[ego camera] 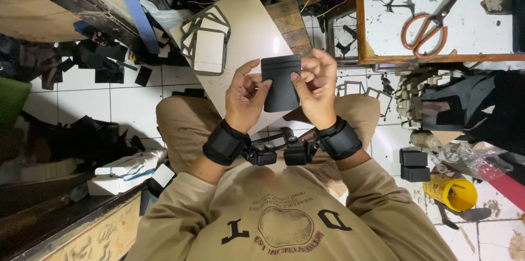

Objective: The person assembles and hammers leather pieces to create a cardholder.

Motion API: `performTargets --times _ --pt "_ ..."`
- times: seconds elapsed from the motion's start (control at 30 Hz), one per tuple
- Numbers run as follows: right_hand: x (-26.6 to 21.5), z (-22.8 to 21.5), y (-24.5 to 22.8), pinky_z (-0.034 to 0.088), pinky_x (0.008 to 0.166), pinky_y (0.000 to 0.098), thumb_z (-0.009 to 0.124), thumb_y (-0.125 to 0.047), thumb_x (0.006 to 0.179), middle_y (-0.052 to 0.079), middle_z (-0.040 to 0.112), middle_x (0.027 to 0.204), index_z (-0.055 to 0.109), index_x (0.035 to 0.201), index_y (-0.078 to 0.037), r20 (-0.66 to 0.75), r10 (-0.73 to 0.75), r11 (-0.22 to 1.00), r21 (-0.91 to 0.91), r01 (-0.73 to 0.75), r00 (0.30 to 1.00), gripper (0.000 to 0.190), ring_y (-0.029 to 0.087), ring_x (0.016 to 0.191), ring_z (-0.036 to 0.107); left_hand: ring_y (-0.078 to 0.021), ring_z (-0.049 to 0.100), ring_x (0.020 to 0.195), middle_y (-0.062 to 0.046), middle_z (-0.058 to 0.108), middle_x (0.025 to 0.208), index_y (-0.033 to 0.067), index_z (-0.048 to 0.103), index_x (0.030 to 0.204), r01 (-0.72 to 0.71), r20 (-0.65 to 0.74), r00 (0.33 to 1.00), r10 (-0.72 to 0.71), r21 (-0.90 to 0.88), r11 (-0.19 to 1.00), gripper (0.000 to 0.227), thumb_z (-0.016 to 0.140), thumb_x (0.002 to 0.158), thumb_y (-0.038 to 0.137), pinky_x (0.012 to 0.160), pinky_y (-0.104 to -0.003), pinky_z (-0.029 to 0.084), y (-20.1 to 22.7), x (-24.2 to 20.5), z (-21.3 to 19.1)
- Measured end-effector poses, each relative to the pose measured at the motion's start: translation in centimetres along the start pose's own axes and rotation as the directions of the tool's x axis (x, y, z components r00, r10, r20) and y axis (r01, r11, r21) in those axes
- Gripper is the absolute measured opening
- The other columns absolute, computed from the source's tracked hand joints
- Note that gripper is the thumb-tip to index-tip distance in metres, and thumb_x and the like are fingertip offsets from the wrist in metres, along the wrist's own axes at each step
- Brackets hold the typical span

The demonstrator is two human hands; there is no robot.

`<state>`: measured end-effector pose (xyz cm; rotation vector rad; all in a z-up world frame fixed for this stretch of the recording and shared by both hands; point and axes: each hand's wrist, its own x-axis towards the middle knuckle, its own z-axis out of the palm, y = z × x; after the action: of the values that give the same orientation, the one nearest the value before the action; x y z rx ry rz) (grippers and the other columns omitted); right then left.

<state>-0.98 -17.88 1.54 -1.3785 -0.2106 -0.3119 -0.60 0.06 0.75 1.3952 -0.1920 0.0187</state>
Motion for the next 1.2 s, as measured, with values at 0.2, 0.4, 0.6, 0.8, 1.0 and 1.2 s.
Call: performTargets --times 0.2,0.4,0.6,0.8,1.0,1.2 --pt "-1.8 -2.9 4.1 0.048 0.086 0.0223 0.070 0.011 0.106 0.003 0.061 0.099 0.061 0.119 -0.001 0.053 0.076 0.978 -0.199 -0.064 0.996 0.020 0.006 0.089 0.056 -0.0064 0.060 0.085 -0.005 0.068 0.100 -0.0010 0.055 0.142 0.033 -0.098 0.995 -0.012 0.215 0.976 0.043 0.070 0.103 0.007 0.075 -0.020 0.050 -1.9 1.1 -3.4" --pt "-2.0 -0.2 1.4 0.053 0.105 0.0349 0.068 0.010 0.097 0.014 0.069 0.122 0.065 0.116 -0.003 0.402 -0.027 0.872 -0.439 0.218 0.915 0.024 0.025 0.119 0.067 -0.0144 0.071 0.078 -0.009 0.074 0.092 -0.0035 0.055 0.132 0.539 -0.013 0.842 -0.540 -0.045 0.841 0.043 0.066 0.101 0.025 0.069 -0.026 0.059 -3.9 2.7 -7.6" --pt "-2.1 -0.5 3.8 0.045 0.103 0.0468 0.078 -0.002 0.086 0.017 0.058 0.132 0.061 0.125 -0.006 0.528 0.104 0.603 -0.707 0.369 0.843 0.042 0.037 0.122 0.055 -0.0108 0.067 0.080 -0.004 0.069 0.088 -0.0028 0.063 0.122 0.313 0.052 0.940 -0.338 0.270 0.911 0.039 0.077 0.087 0.007 0.073 -0.025 0.058 -10.8 1.1 -10.9" --pt "-1.5 -5.1 9.6 0.043 0.094 0.0483 0.077 -0.002 0.088 0.019 0.055 0.117 0.055 0.136 -0.005 0.325 0.191 0.425 -0.878 0.220 0.926 0.053 0.040 0.111 0.053 -0.0105 0.065 0.076 -0.002 0.068 0.084 0.0006 0.071 0.108 0.241 0.096 0.943 -0.317 0.458 0.856 0.022 0.076 0.086 0.003 0.072 -0.027 0.057 -12.8 0.8 -11.6" --pt "0.5 -5.3 12.6 0.045 0.097 0.0463 0.072 -0.001 0.093 0.019 0.055 0.118 0.057 0.134 -0.005 0.297 0.150 0.458 -0.866 0.200 0.943 0.044 0.040 0.114 0.052 -0.0103 0.068 0.078 -0.002 0.071 0.086 0.0020 0.069 0.109 0.305 0.177 0.907 -0.383 0.352 0.885 0.021 0.072 0.088 0.002 0.073 -0.027 0.057 -12.8 0.7 -11.2" --pt "1.6 0.5 7.0 0.046 0.078 0.0316 0.077 -0.013 0.094 0.008 0.061 0.104 0.065 0.119 -0.002 0.296 0.306 0.654 -0.756 0.026 0.905 0.029 0.019 0.092 0.056 -0.0104 0.068 0.079 -0.003 0.073 0.088 0.0016 0.069 0.109 0.288 0.193 0.908 -0.372 0.359 0.888 0.021 0.070 0.088 0.001 0.074 -0.027 0.057 -11.8 0.4 -11.5"
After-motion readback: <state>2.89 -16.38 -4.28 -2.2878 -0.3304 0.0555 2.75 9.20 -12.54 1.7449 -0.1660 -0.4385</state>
